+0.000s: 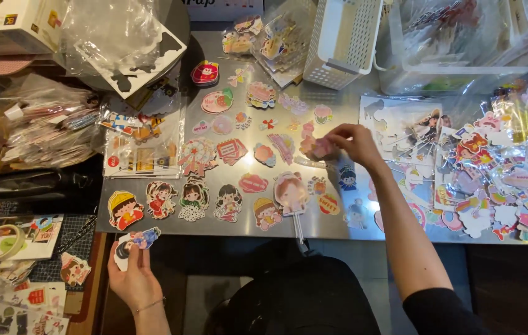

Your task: Sorting and arranging various decorative stickers and cutouts on a work surface

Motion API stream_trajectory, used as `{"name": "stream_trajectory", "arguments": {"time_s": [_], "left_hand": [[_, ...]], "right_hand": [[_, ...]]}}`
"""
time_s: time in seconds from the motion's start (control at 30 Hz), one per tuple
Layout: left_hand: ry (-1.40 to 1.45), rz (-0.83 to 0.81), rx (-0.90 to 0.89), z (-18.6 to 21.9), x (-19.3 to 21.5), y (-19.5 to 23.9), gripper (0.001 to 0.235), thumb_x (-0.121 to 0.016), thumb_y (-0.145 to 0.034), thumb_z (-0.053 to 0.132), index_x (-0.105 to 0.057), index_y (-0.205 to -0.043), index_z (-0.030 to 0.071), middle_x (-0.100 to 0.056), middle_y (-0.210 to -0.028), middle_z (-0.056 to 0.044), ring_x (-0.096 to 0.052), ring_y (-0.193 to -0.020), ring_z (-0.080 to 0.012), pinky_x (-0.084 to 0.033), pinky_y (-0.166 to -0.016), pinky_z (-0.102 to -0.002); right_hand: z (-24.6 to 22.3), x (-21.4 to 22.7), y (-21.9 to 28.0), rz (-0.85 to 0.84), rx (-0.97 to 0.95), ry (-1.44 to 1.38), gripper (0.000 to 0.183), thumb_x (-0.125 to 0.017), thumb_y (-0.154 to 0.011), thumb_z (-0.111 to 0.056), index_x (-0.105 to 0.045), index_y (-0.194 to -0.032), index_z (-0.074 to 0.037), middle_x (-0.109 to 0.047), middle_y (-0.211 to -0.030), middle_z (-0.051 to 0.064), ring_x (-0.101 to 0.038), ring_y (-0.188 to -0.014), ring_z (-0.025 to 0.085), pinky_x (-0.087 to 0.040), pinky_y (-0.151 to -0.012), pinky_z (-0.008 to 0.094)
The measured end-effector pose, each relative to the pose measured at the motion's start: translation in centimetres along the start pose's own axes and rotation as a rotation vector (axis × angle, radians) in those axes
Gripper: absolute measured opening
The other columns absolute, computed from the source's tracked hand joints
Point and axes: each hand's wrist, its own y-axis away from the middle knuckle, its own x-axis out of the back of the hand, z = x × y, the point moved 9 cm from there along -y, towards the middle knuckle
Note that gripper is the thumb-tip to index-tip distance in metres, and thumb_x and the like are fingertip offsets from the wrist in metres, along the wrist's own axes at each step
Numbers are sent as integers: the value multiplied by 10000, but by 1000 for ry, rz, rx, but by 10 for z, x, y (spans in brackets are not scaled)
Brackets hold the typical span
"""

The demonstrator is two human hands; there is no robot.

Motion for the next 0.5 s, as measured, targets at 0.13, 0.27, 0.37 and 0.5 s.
{"name": "stream_trajectory", "arguments": {"time_s": [0.13, 0.27, 0.37, 0.5], "left_hand": [[14, 31, 32, -24, -15, 13, 506, -701, -925, 83, -557, -1407, 140, -664, -1270, -74, -676, -1119, -168, -620, -944, -266], [50, 12, 26, -22, -41, 32, 486, -666, -937, 56, -545, -1406, 107, -667, -1290, -121, -668, -1158, -196, -605, -959, -292], [51, 25, 30, -25, -43, 37, 493, -658, -938, 48, -531, -1413, 93, -664, -1292, -131, -667, -1170, -204, -602, -969, -306], [71, 46, 40, -24, -40, 37, 483, -667, -931, 56, -545, -1392, 131, -676, -1294, -103, -668, -1165, -178, -595, -949, -285]], "right_hand": [[33, -51, -38, -92, 37, 198, 90, -740, -902, -207, -803, -913, -143, -755, -888, 86, -685, -766, 258, -480, -686, 386], [36, -65, -22, 97, -34, 322, 482, -839, -817, -378, -675, -1136, -57, -584, -1076, 172, -602, -966, 368, -488, -777, 456], [51, -78, -14, 213, -69, 402, 656, -919, -712, -442, -616, -1132, -39, -563, -1098, 180, -556, -1000, 398, -481, -754, 467], [72, -92, -33, 92, -263, 574, 709, -884, -595, -536, -644, -1129, -137, -589, -1141, 124, -532, -1080, 363, -492, -829, 486]]}}
